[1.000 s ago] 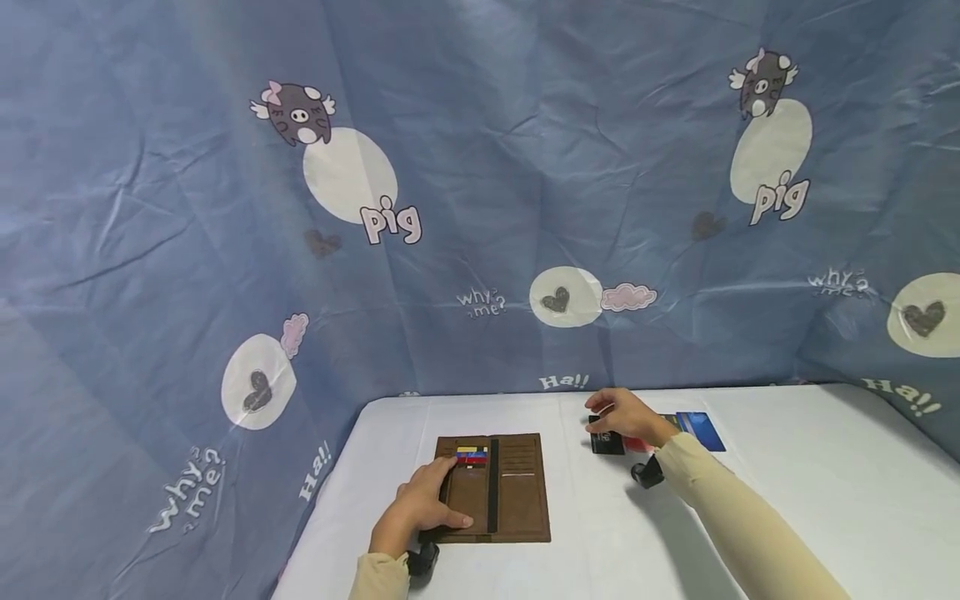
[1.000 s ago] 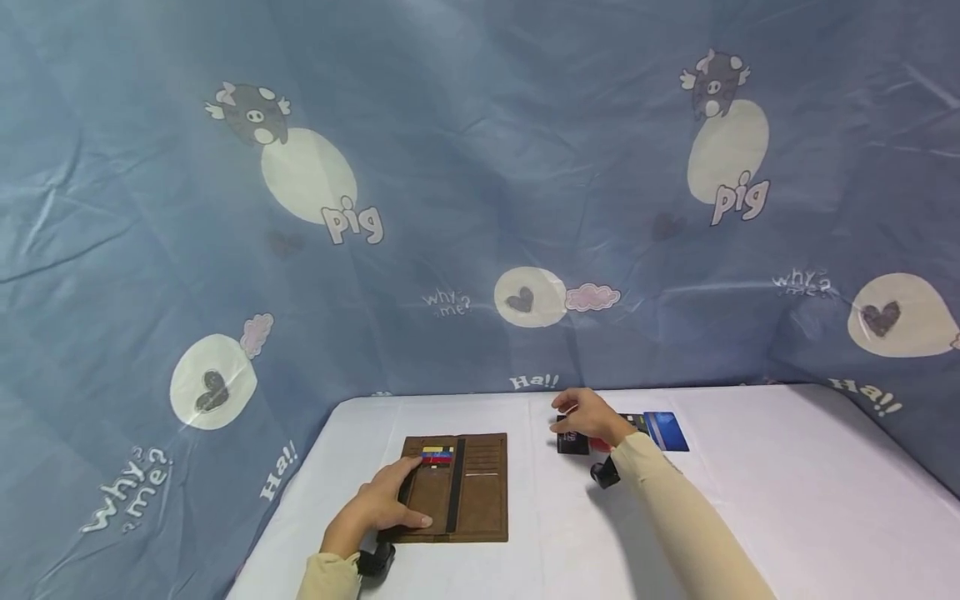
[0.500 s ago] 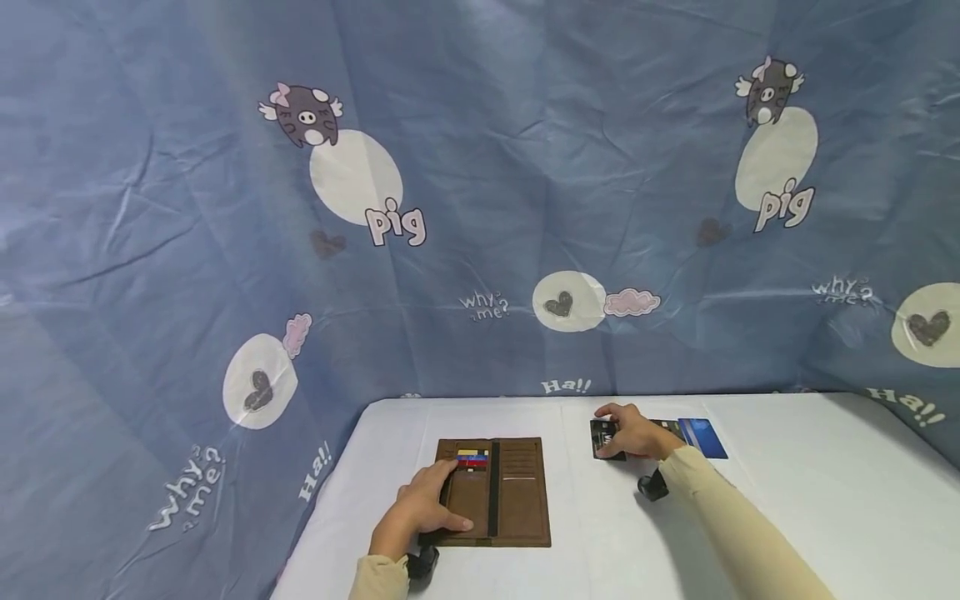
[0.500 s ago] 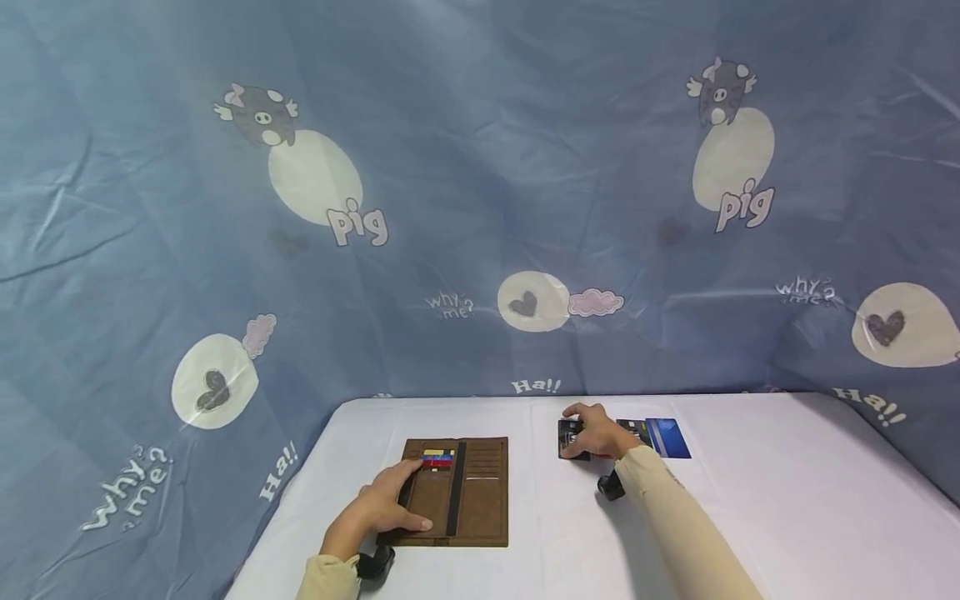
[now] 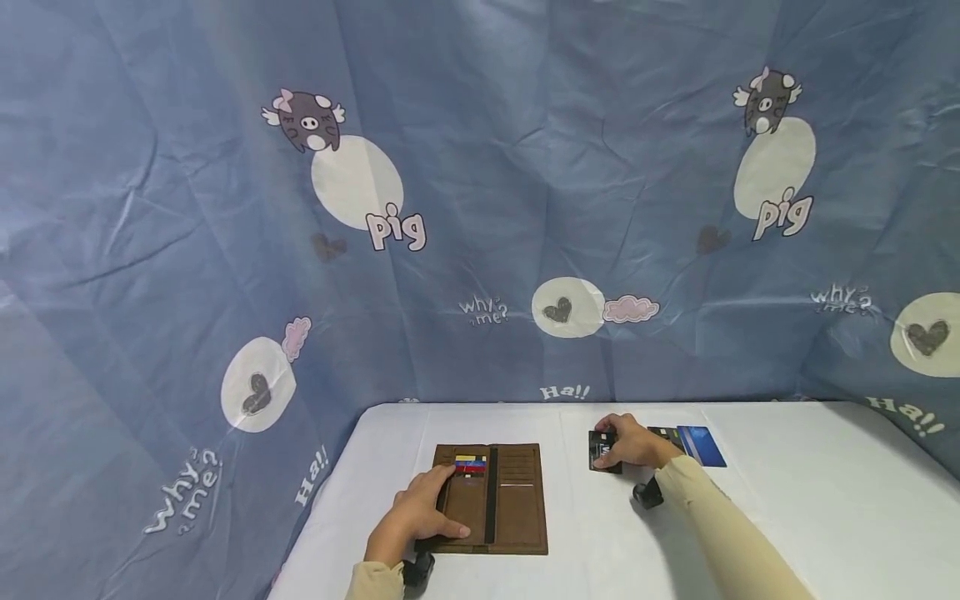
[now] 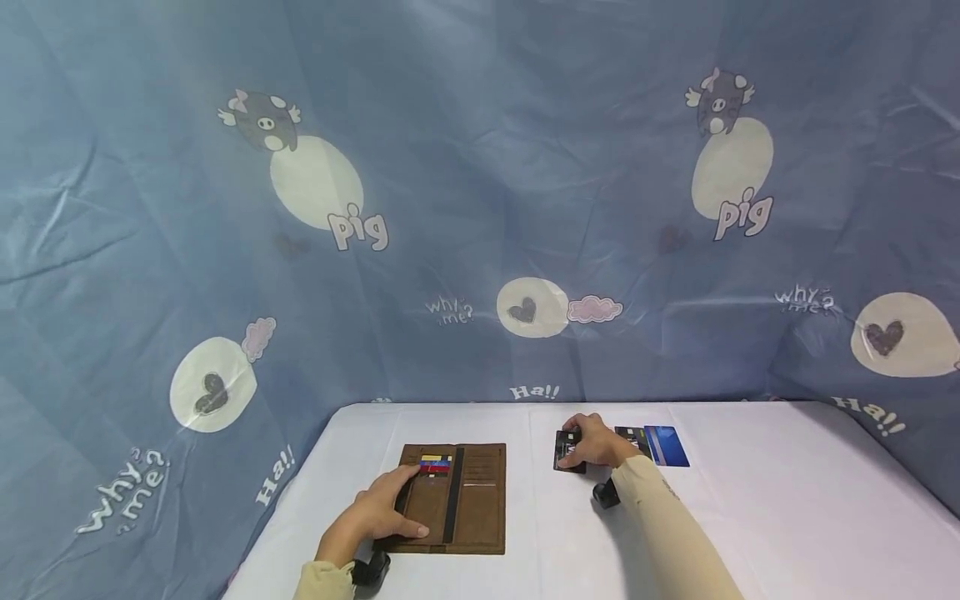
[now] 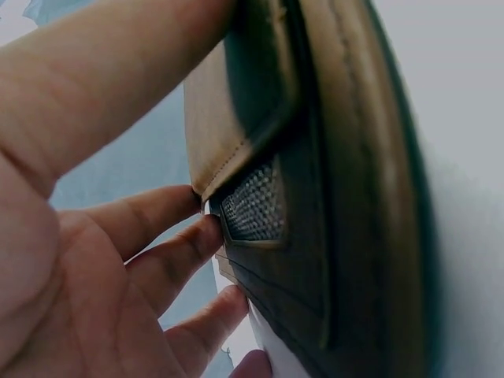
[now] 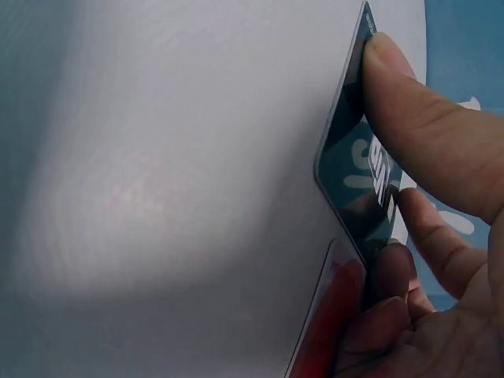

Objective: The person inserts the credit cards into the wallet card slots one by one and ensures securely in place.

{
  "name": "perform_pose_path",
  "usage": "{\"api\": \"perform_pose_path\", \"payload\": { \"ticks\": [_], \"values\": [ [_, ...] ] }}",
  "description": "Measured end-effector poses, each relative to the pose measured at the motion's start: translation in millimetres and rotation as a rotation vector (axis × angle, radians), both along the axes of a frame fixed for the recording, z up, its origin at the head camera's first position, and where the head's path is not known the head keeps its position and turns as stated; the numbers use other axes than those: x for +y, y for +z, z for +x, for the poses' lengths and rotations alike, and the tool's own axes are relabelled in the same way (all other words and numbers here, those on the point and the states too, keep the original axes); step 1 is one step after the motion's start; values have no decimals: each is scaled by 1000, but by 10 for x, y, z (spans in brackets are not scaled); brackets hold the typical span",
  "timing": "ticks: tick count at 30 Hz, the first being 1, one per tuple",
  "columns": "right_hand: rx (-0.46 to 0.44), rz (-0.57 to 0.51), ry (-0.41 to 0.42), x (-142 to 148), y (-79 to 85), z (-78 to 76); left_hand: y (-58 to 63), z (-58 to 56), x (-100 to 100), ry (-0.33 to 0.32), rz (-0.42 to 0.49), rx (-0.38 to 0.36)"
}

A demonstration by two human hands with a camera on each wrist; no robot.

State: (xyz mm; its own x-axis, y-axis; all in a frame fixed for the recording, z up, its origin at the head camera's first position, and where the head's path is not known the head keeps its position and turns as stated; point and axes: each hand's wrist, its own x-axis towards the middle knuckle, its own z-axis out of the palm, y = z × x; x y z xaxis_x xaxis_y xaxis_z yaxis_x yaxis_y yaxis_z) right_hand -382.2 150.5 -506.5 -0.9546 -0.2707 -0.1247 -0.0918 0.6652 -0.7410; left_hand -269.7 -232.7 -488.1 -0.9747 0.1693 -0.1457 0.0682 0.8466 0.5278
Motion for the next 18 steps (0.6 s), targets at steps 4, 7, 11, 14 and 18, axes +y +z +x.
{"api": "perform_pose_path", "payload": {
  "ticks": [4,7,11,14,18],
  "values": [
    [6,36,6,-8,-23,24,-43,16,-3,-7,-2,1],
    [12,75,-10,-3,-6,39,-44,15,12,-17,6,9],
    [29,77,-3,-23,31,53,-20,6,11,-10,5,3],
    [34,52,14,-44,46,59,-14,9,-1,-1,-3,-6],
    [37,25,15,-51,30,57,-2,20,-4,-9,-14,5]
  ]
}}
